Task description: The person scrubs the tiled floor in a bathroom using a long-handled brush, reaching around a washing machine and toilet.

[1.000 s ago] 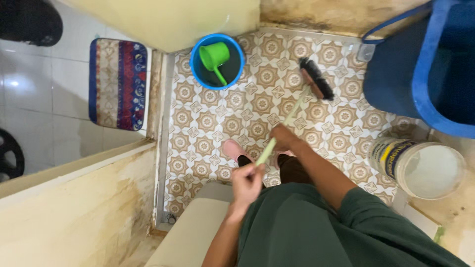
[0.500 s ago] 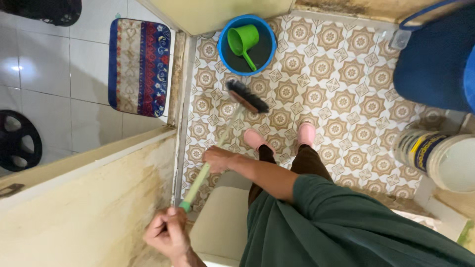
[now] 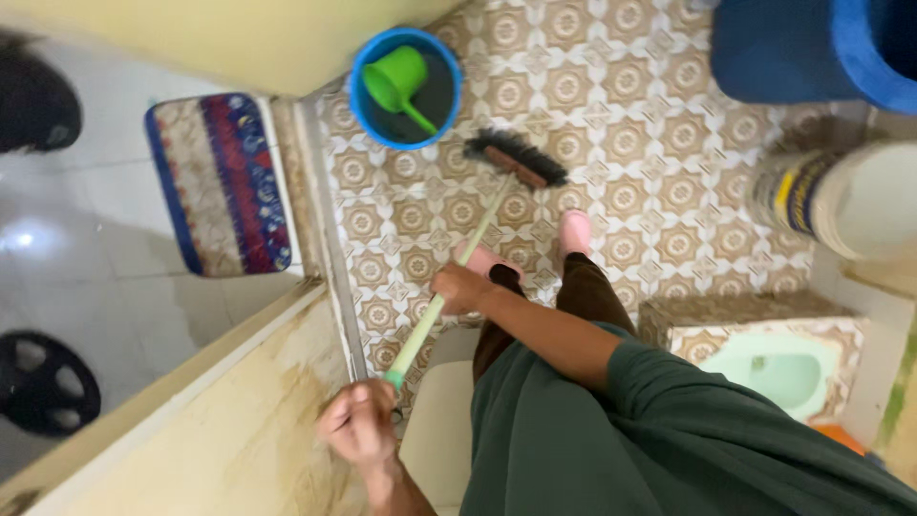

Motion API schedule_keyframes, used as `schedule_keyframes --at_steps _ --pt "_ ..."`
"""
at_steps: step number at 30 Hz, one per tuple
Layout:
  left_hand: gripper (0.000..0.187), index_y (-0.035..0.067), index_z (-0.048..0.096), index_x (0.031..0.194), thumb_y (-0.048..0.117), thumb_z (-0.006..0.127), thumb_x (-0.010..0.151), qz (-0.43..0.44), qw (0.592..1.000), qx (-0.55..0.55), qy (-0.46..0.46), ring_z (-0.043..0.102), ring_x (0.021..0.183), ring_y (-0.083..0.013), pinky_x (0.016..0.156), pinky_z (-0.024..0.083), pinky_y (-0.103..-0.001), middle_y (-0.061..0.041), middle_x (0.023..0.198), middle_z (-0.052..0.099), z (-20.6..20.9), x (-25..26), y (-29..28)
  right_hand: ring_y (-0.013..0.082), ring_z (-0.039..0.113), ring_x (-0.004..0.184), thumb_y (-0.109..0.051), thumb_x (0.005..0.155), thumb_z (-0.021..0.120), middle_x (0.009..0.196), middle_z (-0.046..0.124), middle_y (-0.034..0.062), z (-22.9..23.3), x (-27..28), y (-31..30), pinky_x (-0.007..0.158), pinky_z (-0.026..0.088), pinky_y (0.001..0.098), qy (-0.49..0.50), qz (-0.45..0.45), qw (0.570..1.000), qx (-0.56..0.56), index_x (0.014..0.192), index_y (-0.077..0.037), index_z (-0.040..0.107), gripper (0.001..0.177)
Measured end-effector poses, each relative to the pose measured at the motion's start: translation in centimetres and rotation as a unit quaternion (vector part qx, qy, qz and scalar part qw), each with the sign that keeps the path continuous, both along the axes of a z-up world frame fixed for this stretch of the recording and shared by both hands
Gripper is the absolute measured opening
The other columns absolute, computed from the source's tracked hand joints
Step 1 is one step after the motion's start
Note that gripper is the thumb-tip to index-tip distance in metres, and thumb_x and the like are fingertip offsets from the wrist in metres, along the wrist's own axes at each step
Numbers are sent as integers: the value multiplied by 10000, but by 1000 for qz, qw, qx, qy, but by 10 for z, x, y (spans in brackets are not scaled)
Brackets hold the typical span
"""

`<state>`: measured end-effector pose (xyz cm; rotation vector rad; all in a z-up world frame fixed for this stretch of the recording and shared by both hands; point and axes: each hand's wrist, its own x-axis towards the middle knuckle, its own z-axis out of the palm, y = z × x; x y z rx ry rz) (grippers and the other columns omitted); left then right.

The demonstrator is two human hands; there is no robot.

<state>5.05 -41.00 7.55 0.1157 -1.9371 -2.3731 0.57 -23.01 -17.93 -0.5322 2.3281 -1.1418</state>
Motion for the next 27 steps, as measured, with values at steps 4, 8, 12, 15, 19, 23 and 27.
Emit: schedule_keyframes --at_steps 4,8,12,15,19,23,27 --pt "318 14 520 644 25 594 953 -138 979 -142 -43 444 474 -120 453 345 -284 -14 561 522 -20 -29 74 406 677 806 -224 642 828 773 685 181 -23 15 104 731 546 488 60 -138 989 -8 646 -67 697 204" --pt "319 14 540 649 45 665 940 -276 929 -241 48 388 480 -133 491 293 -297 -35 555 440 -54 -51 172 375 689 795 -193 636 804 755 707 143 -58 51 214 743 558 471 4 -259 965 27 715 -125 754 116" --pt "323 24 558 654 82 714 930 -380 913 -150 -17 432 473 -126 475 320 -307 -59 532 485 -82 -41 284 359 672 823 -170 724 779 765 700 140 -88 97 326 818 542 454 35 -288 950 116 692 -116 725 83" --pt "384 28 517 618 118 751 909 -408 900 -153 15 442 444 -121 454 335 -310 -51 515 466 -87 -24 357 384 650 856 -189 781 794 796 682 154 -69 126 392 847 517 477 33 -373 908 190 718 -71 662 189" --pt "445 29 453 593 110 728 934 -435 893 -116 16 403 429 -121 460 320 -313 -41 495 427 -72 -6 391 436 606 930 -204 719 802 867 649 201 -27 148 420 819 493 492 90 -443 884 120 845 -29 621 281" --pt "319 24 561 650 87 717 921 -372 917 -142 -20 425 439 -82 442 327 -305 -15 494 468 -64 -9 384 394 608 893 -207 784 799 814 669 160 -41 136 401 884 489 473 55 -435 895 88 736 -57 619 239" --pt "383 21 478 607 43 702 917 -286 938 -190 -40 368 472 -68 446 272 -291 -2 505 415 -69 -19 318 332 661 822 -200 729 803 738 699 97 -67 102 355 861 478 453 53 -300 949 79 639 -125 675 174"
